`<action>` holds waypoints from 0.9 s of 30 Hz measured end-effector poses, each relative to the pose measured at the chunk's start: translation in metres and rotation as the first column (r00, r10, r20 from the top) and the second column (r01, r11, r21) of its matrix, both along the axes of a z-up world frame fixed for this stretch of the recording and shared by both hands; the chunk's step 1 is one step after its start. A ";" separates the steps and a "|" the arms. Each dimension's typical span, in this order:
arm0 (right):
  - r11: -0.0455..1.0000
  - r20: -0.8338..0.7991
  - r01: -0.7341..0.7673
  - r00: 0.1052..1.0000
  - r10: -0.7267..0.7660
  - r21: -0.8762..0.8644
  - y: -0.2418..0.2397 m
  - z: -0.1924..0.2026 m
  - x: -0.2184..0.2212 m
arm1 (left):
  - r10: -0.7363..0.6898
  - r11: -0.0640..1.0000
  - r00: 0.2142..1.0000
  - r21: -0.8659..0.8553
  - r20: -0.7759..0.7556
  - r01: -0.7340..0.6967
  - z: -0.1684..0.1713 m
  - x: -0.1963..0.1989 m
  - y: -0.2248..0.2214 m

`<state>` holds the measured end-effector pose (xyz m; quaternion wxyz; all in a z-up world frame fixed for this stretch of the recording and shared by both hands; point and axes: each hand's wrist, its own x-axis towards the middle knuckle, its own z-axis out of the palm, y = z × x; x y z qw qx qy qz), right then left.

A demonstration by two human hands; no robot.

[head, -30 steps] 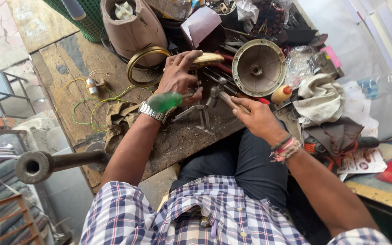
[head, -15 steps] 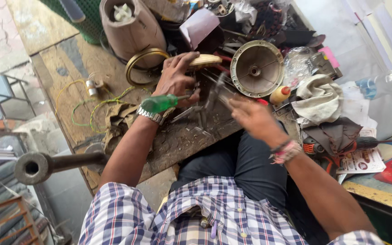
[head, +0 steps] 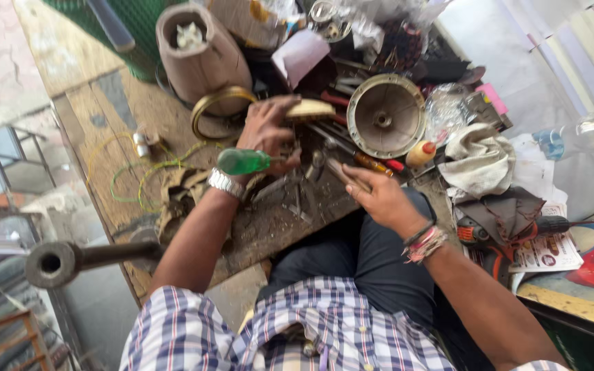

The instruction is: The person uses a hammer and a green-handled screwdriver to tap and adjust a circular electrical component on a cluttered workbench. They then use pliers to manipulate small parts within the component.

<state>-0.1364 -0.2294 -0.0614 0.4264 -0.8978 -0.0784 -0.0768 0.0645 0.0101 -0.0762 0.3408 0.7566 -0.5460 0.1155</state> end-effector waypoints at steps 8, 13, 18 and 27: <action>0.884 -0.141 0.364 0.931 -0.336 0.294 -0.020 0.044 -0.004 | 0.067 0.998 0.997 -0.014 -0.031 -0.068 -0.008 0.001 0.003; 0.853 -0.044 0.408 0.908 -0.417 0.326 -0.013 0.061 -0.004 | 0.085 0.996 0.995 0.037 -0.047 -0.083 -0.001 -0.001 -0.005; 0.935 -0.061 0.234 0.972 -0.226 0.266 -0.019 0.067 -0.006 | 0.083 0.996 0.996 0.034 -0.036 -0.081 0.002 -0.005 -0.014; 0.961 0.040 0.271 0.962 -0.270 -0.046 0.000 0.045 0.006 | 0.082 0.997 0.995 -0.012 -0.053 -0.082 -0.001 -0.007 -0.008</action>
